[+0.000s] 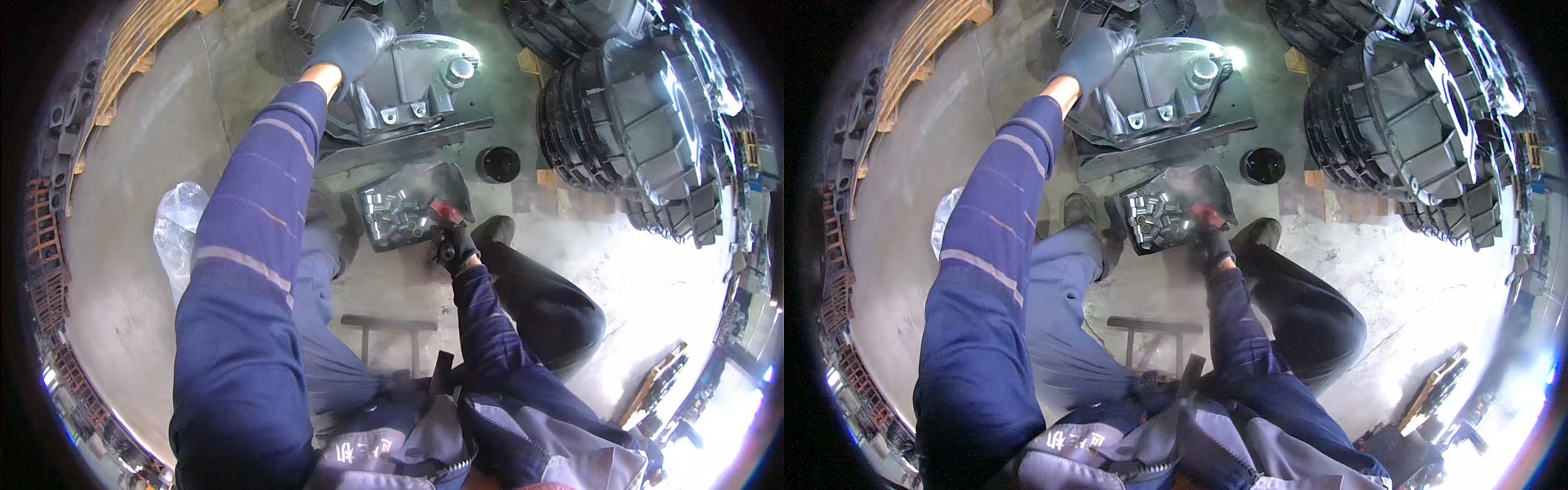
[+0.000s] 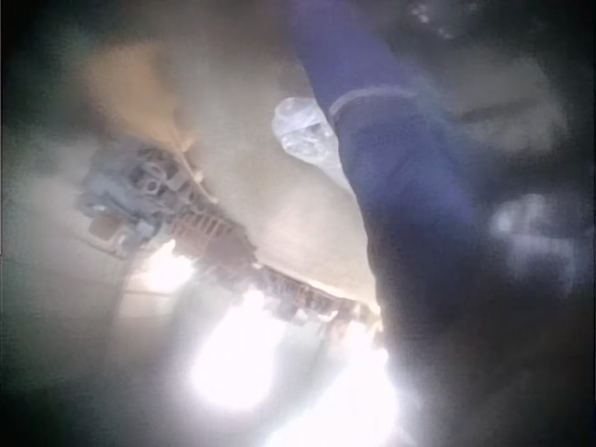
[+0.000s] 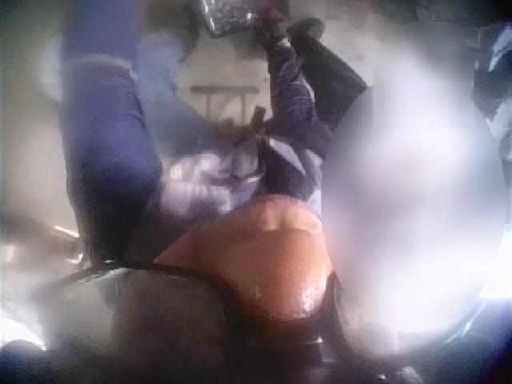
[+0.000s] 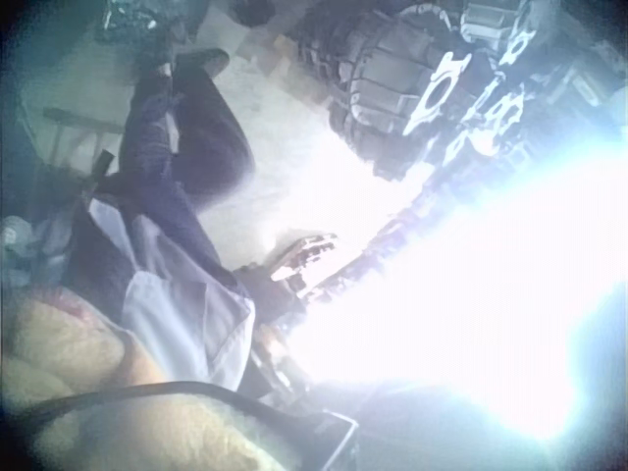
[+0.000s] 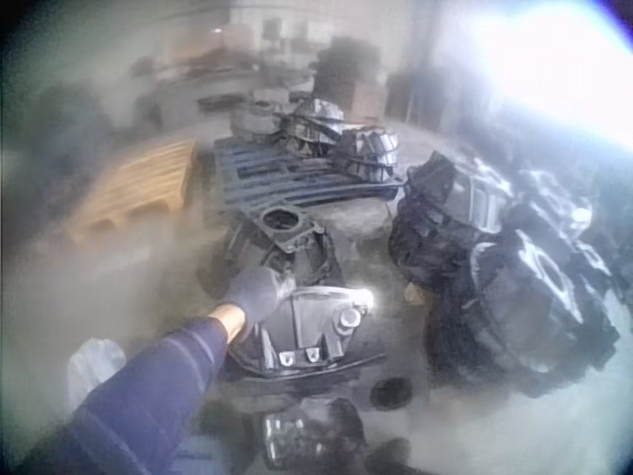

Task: The person picks up a metal housing, places it on a small stool, and uses a hammer to tap a brass fitting into place. They repeat this process with additional metal housings, moving each completed unit aside and retrieving the next from a nearby stack.

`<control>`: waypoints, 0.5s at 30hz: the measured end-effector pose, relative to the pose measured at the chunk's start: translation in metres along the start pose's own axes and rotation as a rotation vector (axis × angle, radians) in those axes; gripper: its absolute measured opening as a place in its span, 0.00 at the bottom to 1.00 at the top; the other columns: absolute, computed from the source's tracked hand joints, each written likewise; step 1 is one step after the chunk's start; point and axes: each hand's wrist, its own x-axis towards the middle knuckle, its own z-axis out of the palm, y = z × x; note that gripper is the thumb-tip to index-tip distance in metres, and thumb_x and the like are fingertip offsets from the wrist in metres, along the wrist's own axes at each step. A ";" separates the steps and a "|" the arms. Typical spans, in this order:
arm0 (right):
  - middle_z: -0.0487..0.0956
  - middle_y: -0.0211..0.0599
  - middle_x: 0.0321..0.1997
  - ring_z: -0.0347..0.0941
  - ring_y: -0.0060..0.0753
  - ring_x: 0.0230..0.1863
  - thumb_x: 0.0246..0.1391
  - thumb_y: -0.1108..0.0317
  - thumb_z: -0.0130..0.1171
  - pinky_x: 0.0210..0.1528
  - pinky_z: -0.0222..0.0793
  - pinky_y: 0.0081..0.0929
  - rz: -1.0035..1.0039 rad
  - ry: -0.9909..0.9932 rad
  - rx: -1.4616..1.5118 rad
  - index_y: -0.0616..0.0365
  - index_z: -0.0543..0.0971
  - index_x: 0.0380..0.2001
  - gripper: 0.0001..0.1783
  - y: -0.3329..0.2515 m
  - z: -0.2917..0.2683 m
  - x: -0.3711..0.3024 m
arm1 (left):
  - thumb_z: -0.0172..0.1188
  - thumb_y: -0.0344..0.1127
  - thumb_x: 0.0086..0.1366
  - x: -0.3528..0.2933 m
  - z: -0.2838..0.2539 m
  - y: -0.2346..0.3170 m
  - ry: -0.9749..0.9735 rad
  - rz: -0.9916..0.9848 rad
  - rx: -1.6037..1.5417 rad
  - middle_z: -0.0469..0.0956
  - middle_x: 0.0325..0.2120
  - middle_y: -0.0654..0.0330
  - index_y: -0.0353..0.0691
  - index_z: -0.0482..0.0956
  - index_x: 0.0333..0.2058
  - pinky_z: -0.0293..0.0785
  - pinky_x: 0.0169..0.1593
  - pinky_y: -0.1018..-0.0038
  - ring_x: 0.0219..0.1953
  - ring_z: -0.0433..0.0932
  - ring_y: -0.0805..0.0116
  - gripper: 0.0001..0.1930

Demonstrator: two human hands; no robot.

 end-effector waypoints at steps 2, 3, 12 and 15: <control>0.82 0.37 0.30 0.79 0.38 0.27 0.63 0.61 0.59 0.28 0.74 0.34 -0.050 0.027 -0.035 0.55 0.81 0.41 0.10 -0.037 -0.015 -0.022 | 0.45 0.56 0.74 0.002 0.002 -0.002 0.026 0.038 0.034 0.83 0.47 0.43 0.41 0.85 0.48 0.74 0.56 0.53 0.50 0.81 0.40 0.27; 0.82 0.36 0.29 0.79 0.37 0.27 0.62 0.61 0.59 0.27 0.74 0.33 -0.082 0.051 -0.067 0.54 0.81 0.41 0.10 -0.060 -0.023 -0.032 | 0.45 0.56 0.74 0.003 0.003 -0.003 0.028 0.016 0.006 0.83 0.47 0.42 0.40 0.85 0.48 0.74 0.56 0.53 0.51 0.81 0.40 0.28; 0.81 0.29 0.29 0.75 0.21 0.24 0.65 0.55 0.61 0.24 0.69 0.23 -1.438 0.290 -0.258 0.59 0.82 0.44 0.17 -0.379 -0.090 -0.170 | 0.47 0.58 0.73 0.008 0.008 -0.008 0.009 -0.004 -0.051 0.82 0.46 0.39 0.35 0.86 0.46 0.74 0.57 0.54 0.51 0.81 0.40 0.30; 0.81 0.31 0.26 0.73 0.23 0.19 0.64 0.53 0.62 0.21 0.65 0.22 -1.583 0.578 -0.431 0.60 0.82 0.46 0.20 -0.384 -0.067 -0.160 | 0.47 0.58 0.73 0.008 0.005 -0.007 -0.007 -0.003 -0.068 0.82 0.48 0.38 0.35 0.85 0.47 0.73 0.58 0.54 0.52 0.80 0.40 0.30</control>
